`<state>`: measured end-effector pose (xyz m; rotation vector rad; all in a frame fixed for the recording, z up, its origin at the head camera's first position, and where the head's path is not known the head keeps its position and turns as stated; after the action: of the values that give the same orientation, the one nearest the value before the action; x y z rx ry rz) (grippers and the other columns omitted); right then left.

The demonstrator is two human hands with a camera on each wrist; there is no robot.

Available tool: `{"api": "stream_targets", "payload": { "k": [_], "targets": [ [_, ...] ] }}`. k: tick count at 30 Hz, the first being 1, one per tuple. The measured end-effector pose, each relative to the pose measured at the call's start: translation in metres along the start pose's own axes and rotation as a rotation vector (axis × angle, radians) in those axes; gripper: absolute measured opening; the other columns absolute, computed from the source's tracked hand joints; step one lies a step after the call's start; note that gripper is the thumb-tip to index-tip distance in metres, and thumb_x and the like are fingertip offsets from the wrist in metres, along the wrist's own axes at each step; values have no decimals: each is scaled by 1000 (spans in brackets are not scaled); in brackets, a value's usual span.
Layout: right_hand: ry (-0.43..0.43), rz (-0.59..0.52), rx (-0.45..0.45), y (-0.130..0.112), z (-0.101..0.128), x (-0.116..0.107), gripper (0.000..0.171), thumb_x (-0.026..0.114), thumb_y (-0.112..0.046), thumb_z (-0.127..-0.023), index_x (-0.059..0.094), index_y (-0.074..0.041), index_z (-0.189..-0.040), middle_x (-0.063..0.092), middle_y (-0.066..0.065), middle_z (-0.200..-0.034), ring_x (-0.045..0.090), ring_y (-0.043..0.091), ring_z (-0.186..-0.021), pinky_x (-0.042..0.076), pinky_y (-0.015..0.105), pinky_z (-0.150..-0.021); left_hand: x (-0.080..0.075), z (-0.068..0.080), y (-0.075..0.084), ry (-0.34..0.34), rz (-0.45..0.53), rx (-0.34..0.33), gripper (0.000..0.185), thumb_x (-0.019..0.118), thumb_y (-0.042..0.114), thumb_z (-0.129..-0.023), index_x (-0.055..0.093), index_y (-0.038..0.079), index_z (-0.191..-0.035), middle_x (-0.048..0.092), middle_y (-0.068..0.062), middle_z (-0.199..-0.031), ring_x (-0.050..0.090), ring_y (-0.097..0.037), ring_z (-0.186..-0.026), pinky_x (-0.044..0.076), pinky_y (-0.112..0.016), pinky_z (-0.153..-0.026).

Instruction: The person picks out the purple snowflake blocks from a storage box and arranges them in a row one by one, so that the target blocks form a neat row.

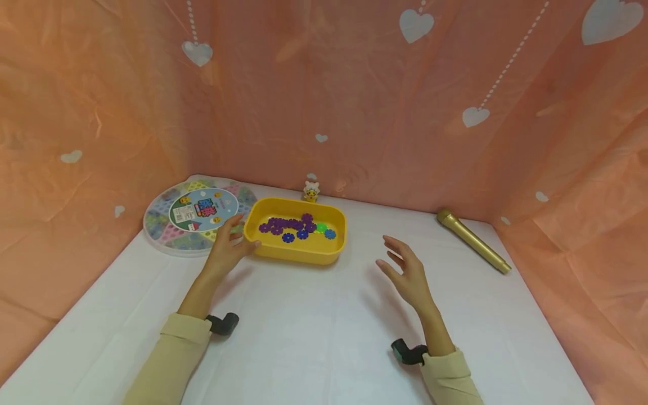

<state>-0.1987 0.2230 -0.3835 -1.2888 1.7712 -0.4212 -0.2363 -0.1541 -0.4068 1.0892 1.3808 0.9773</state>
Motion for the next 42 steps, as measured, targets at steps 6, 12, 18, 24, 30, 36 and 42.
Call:
{"api": "stream_targets", "payload": {
  "k": [6, 12, 18, 24, 30, 36, 42],
  "targets": [
    [-2, -234, 76, -13, -26, 34, 50, 61, 14, -80, 42, 18, -126, 45, 33, -129, 43, 47, -119, 37, 53, -99, 5, -14, -11, 3, 134, 10, 75, 62, 3, -86, 17, 5, -147, 13, -21, -148, 24, -39, -134, 42, -30, -99],
    [-1, -319, 103, -9, -47, 60, 49, 61, 15, -80, 42, 19, -126, 45, 33, -128, 43, 47, -119, 36, 55, -100, 11, -20, -20, 13, 285, 5, 70, 53, -7, -88, 15, 0, -146, 18, -20, -150, 27, -36, -135, 42, -9, -88],
    [-12, -343, 91, -6, -62, 79, 48, 59, 16, -81, 41, 22, -124, 43, 40, -126, 42, 52, -117, 35, 57, -99, 17, -19, -24, 41, 412, -108, 67, 49, -8, -89, 19, 9, -147, 21, -13, -150, 30, -31, -134, 44, -19, -94],
    [-38, -322, 109, -9, -79, 91, 46, 59, 16, -81, 41, 22, -124, 43, 42, -123, 42, 53, -116, 35, 58, -100, 19, -20, -24, 43, 476, -109, 67, 48, -11, -89, 20, 9, -146, 23, -15, -150, 33, -33, -132, 46, -18, -90],
    [-46, -309, 137, 13, -95, 108, 45, 58, 13, -83, 45, 15, -126, 46, 35, -126, 44, 48, -118, 37, 52, -101, 16, -22, -23, 65, 340, -104, 64, 50, -8, -89, 22, 3, -145, 23, -17, -149, 32, -32, -133, 44, -16, -92],
    [-36, -233, 219, 27, -105, 123, 44, 63, 5, -84, 51, 4, -126, 53, 24, -126, 51, 36, -117, 43, 41, -99, 15, -24, -24, 63, 365, -127, 65, 51, -7, -89, 21, 2, -145, 25, -22, -147, 32, -34, -132, 43, -21, -95],
    [-51, -272, 292, 30, -111, 130, 52, 63, 4, -84, 42, 4, -132, 50, 23, -127, 48, 34, -119, 42, 41, -100, 15, -25, -29, 47, 432, -163, 68, 50, -9, -87, 20, 6, -146, 27, -23, -146, 32, -32, -131, 37, -36, -105]
  ]
}}
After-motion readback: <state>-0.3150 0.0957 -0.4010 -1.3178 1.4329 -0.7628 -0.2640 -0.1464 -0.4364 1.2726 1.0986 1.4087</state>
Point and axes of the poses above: each hand's wrist, its own z-axis away from the middle knuckle, its own x-axis out of the palm, y = z × x, the point moved 1 cm from there along -z, towards the middle knuckle
